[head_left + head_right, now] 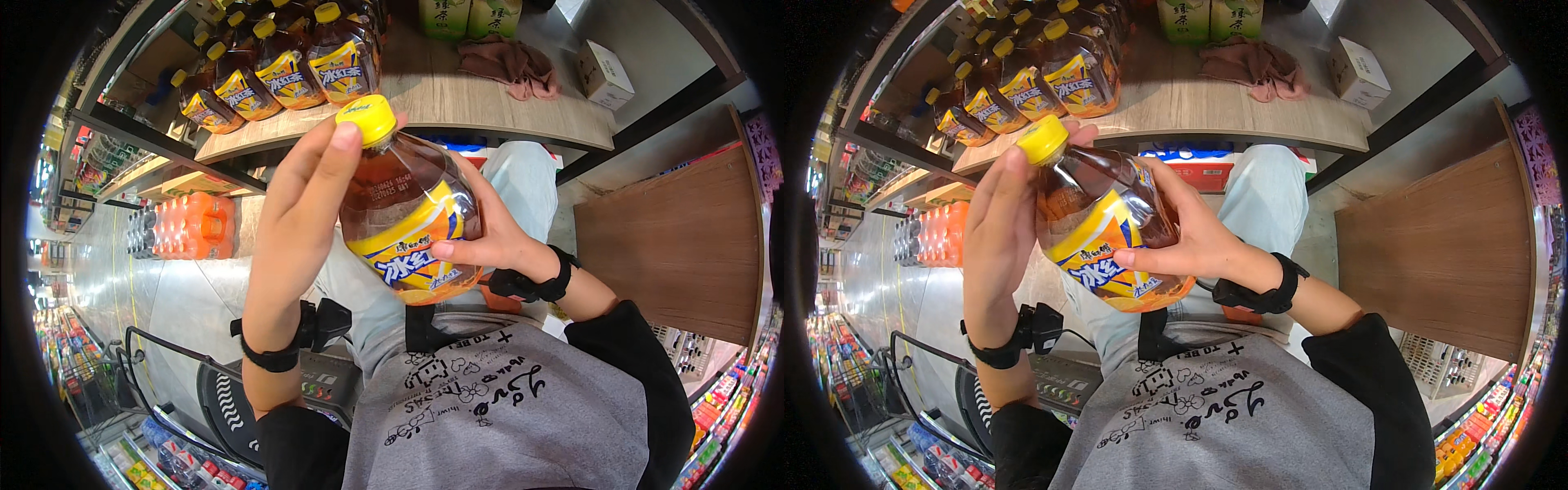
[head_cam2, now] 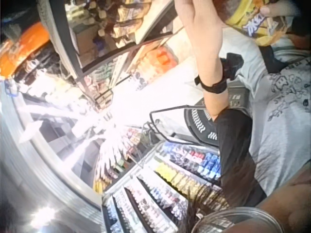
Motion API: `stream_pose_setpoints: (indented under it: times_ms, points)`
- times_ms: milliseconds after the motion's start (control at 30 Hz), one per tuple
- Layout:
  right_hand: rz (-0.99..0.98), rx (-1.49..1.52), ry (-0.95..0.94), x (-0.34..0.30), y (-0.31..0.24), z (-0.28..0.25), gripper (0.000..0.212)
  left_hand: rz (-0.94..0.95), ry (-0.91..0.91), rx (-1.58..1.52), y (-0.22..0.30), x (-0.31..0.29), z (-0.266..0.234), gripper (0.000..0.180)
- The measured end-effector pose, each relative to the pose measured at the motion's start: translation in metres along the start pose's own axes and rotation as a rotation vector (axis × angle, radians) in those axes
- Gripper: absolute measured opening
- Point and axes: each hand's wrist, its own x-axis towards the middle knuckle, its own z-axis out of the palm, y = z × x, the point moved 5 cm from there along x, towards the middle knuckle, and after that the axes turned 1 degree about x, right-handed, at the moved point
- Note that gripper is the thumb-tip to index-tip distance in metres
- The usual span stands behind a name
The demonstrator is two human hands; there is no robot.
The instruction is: The person takes bottled drinks out of a shopping basket and places them onto a low supermarket shelf, then wipes the shelf with a cloth and continues restacking the bottles.
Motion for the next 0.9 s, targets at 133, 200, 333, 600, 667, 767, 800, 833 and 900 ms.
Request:
stream_pose_setpoints:
  times_ms: [133,200,333,600,667,767,800,833,900]
  points:
    - [-0.063,0.177,0.043,-0.001,-0.008,-0.004,0.085,-0.003,0.017,0.122,-0.01,-0.019,-0.002,0.049]
    - [-0.244,-0.091,-0.069,0.001,-0.022,-0.003,0.086,0.032,-0.018,-0.082,-0.012,-0.028,0.003,0.058]
    - [-0.241,-0.046,-0.079,0.002,-0.021,-0.004,0.088,0.073,-0.016,-0.079,-0.017,-0.036,0.002,0.066]
    - [-0.216,0.0,-0.083,-0.005,-0.013,-0.004,0.09,0.034,-0.017,-0.046,-0.01,-0.041,0.009,0.062]
    - [-0.211,0.011,-0.092,-0.006,-0.011,-0.003,0.091,0.036,-0.007,-0.055,-0.01,-0.043,0.009,0.061]
    - [-0.156,0.062,-0.08,-0.008,-0.006,-0.003,0.092,0.022,-0.003,-0.044,-0.01,-0.044,0.009,0.06]
    - [-0.166,0.053,-0.088,-0.008,-0.006,-0.004,0.093,0.017,0.005,-0.033,-0.01,-0.044,0.01,0.059]
    - [-0.176,0.044,-0.096,-0.008,-0.005,-0.004,0.093,0.013,0.014,-0.021,-0.01,-0.045,0.01,0.058]
    - [-0.165,0.058,-0.091,-0.01,-0.004,-0.004,0.093,0.017,0.025,-0.005,-0.01,-0.046,0.01,0.058]
